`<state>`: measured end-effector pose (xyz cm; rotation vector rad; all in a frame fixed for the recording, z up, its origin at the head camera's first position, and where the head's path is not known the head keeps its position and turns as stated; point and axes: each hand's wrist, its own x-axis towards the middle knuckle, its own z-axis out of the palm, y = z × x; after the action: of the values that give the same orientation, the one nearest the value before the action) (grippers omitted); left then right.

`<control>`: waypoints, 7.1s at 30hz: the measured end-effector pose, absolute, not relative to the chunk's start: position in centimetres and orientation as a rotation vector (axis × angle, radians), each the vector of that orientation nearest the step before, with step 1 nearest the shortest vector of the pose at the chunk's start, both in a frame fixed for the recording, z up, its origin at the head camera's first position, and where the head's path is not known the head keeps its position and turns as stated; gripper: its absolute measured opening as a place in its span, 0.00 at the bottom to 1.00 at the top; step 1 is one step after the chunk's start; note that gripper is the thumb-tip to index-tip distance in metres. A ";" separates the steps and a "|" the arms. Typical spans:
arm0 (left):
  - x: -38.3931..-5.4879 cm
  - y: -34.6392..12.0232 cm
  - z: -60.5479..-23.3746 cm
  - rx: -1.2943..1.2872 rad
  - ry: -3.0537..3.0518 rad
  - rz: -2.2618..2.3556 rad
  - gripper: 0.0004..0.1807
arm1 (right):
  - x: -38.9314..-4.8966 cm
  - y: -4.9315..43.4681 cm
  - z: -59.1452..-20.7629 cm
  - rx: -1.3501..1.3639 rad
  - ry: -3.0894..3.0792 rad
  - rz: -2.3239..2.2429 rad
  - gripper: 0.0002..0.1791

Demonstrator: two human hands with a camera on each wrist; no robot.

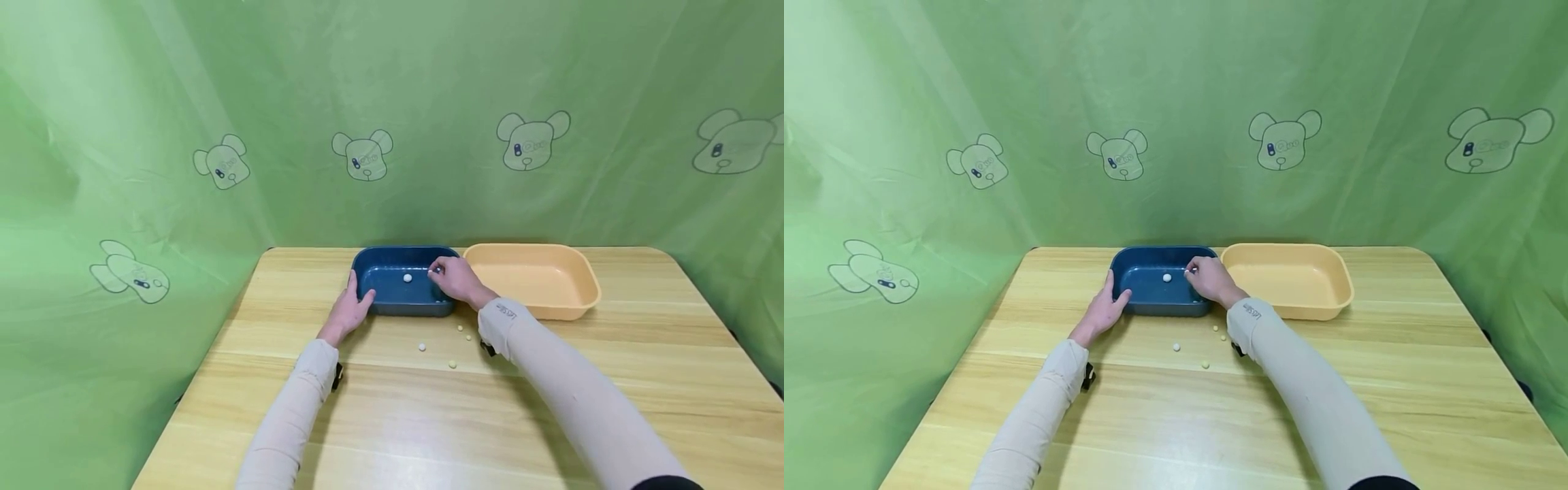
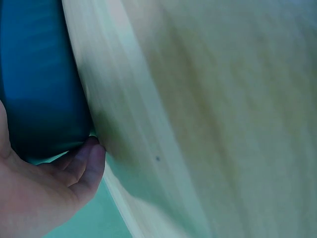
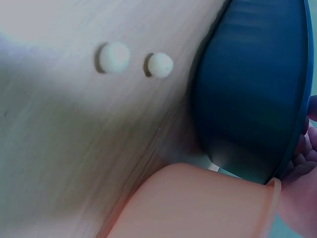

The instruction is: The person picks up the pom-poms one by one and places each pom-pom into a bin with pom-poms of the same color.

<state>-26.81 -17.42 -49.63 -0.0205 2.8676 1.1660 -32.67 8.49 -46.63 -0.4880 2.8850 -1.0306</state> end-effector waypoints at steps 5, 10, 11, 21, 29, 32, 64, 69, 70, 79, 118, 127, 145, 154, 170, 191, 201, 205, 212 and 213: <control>-26.8 -17.4 -49.6 -0.025 2.867 1.172 0.43 | -32.5 8.6 -46.4 -0.490 2.872 -1.033 0.13; -26.9 -17.4 -49.7 -0.035 2.870 1.153 0.43 | -32.5 8.8 -46.5 -0.495 2.863 -1.044 0.14; -26.9 -17.4 -49.7 -0.035 2.867 1.154 0.43 | -32.5 8.8 -46.5 -0.499 2.862 -1.049 0.14; -26.8 -17.4 -49.6 -0.036 2.847 1.162 0.44 | -32.3 8.9 -46.4 -0.483 2.795 -1.093 0.14; -26.9 -17.4 -49.6 -0.025 2.854 1.159 0.43 | -32.1 9.0 -46.4 -0.528 2.814 -1.105 0.14; -26.9 -17.4 -49.6 -0.016 2.859 1.154 0.44 | -31.9 9.1 -46.6 -0.604 2.855 -1.090 0.14; -27.0 -17.5 -49.7 -0.003 2.886 1.127 0.44 | -24.2 8.6 -47.5 -1.239 2.655 -0.649 0.08; -27.0 -17.5 -49.7 -0.009 2.886 1.123 0.44 | -24.1 8.3 -47.9 -1.221 2.615 -0.648 0.10; -27.0 -17.5 -49.7 -0.007 2.888 1.119 0.44 | -24.1 8.3 -47.9 -1.216 2.610 -0.639 0.10; -26.9 -17.4 -49.7 -0.022 2.878 1.127 0.44 | -24.1 7.7 -48.3 -1.227 2.566 -0.618 0.07; -26.8 -17.5 -49.6 -0.022 2.874 1.122 0.45 | -24.7 7.9 -49.6 -1.268 2.494 -0.689 0.02; -26.8 -17.5 -49.3 -0.036 2.874 1.140 0.44 | -24.9 8.1 -49.0 -1.240 2.507 -0.673 0.03; -26.8 -17.5 -49.7 -0.036 2.873 1.141 0.44 | -25.2 9.7 -48.1 -1.228 2.588 -0.774 0.04; -26.7 -17.6 -49.6 -0.018 2.872 1.157 0.44 | -25.2 9.8 -47.5 -1.175 2.627 -0.797 0.03; -26.6 -17.8 -49.5 -0.025 2.858 1.139 0.44 | -25.1 9.9 -46.0 -1.081 2.682 -0.885 0.02; -26.3 -17.8 -49.3 -0.021 2.861 1.134 0.44 | -27.0 9.6 -45.4 -0.788 2.802 -1.025 0.04; -26.3 -17.8 -49.6 -0.016 2.856 1.142 0.45 | -28.4 9.6 -45.7 -0.676 2.841 -1.062 0.04; -26.3 -17.8 -49.5 -0.022 2.855 1.152 0.44 | -29.1 9.5 -45.9 -0.656 2.872 -1.083 0.04; -26.4 -17.8 -49.4 -0.028 2.859 1.138 0.44 | -29.8 9.3 -46.2 -0.640 2.907 -1.061 0.05; -26.4 -17.8 -49.4 -0.026 2.860 1.133 0.44 | -29.9 9.3 -46.2 -0.632 2.904 -1.065 0.05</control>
<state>-26.39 -17.77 -49.43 -0.0259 2.8603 1.1328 -29.88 9.31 -46.17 -0.6318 2.9042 -1.0655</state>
